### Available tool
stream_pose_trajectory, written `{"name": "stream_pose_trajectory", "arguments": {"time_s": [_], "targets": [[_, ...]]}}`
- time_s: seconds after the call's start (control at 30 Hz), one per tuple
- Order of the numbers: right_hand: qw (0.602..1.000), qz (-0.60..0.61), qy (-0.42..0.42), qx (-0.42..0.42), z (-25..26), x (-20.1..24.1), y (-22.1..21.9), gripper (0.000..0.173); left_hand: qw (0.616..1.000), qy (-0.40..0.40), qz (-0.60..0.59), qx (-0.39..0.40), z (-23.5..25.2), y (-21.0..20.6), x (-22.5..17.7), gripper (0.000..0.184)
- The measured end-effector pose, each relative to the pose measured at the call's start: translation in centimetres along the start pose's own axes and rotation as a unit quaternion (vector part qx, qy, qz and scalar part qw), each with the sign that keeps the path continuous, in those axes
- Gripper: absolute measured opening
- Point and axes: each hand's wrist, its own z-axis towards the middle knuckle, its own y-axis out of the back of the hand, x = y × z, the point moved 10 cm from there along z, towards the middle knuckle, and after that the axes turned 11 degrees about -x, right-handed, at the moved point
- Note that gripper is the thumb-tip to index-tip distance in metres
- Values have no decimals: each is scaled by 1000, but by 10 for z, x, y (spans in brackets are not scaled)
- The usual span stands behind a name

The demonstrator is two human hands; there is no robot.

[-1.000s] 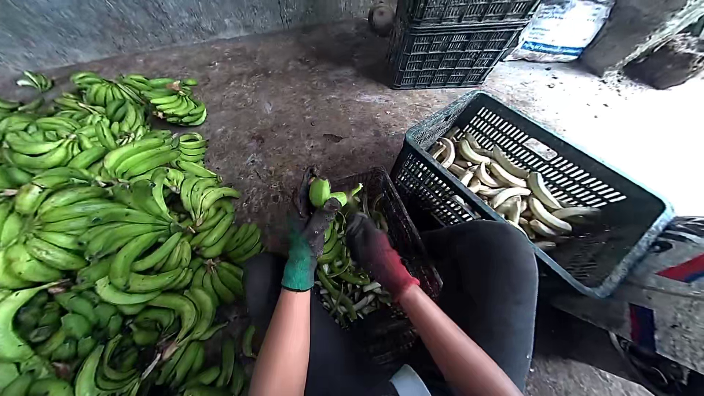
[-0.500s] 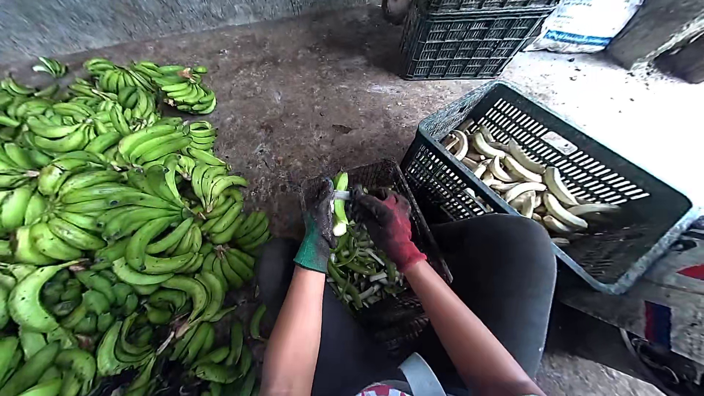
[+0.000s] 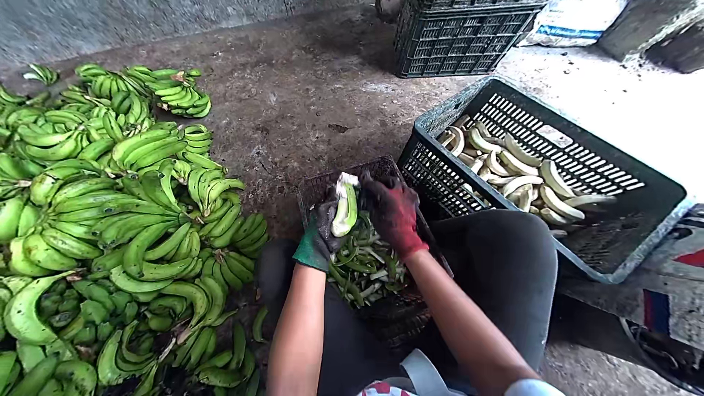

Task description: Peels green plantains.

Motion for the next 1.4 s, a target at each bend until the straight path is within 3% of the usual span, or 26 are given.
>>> {"name": "stream_pose_trajectory", "arguments": {"time_s": [0.1,0.17,0.33,0.4,0.47,0.57,0.7,0.83,0.97,1.03,1.13,1.2,1.27,1.4], "targets": [[999,16,-32,-8,12,-5,-4,45,998,22,-53,22,5,1,5,25],[997,75,-30,-15,10,2,-3,44,1000,8,-2,28,5,3,-2,31],[991,122,-45,25,13,-30,-12,40,995,44,-19,82,1,-8,-4,21],[974,196,-112,11,10,-52,-2,40,998,35,-1,47,-3,-5,-5,22],[958,252,-137,10,14,-42,5,48,999,2,38,-25,6,5,-14,27],[957,275,-93,15,-23,-4,-3,47,981,-62,48,-175,11,23,-11,41],[962,269,-22,-32,-53,16,-17,38,957,-113,-48,-262,16,18,-15,54],[983,162,83,3,-23,37,-3,32,978,8,-30,-205,19,20,-8,35],[990,88,108,-21,-12,51,3,36,958,-12,-161,-237,31,19,-15,31],[994,81,75,-9,-5,46,-4,41,971,-39,-74,-225,29,23,-19,33],[990,103,78,47,22,26,-14,36,983,-44,149,-96,12,13,-27,30],[983,133,57,111,30,8,-25,35,978,-34,204,-4,3,5,-33,25],[983,139,8,117,31,-17,-28,35,978,-41,198,44,-1,1,-27,22],[984,176,4,39,14,0,-2,37,997,-30,28,-66,23,13,-10,29]]}}
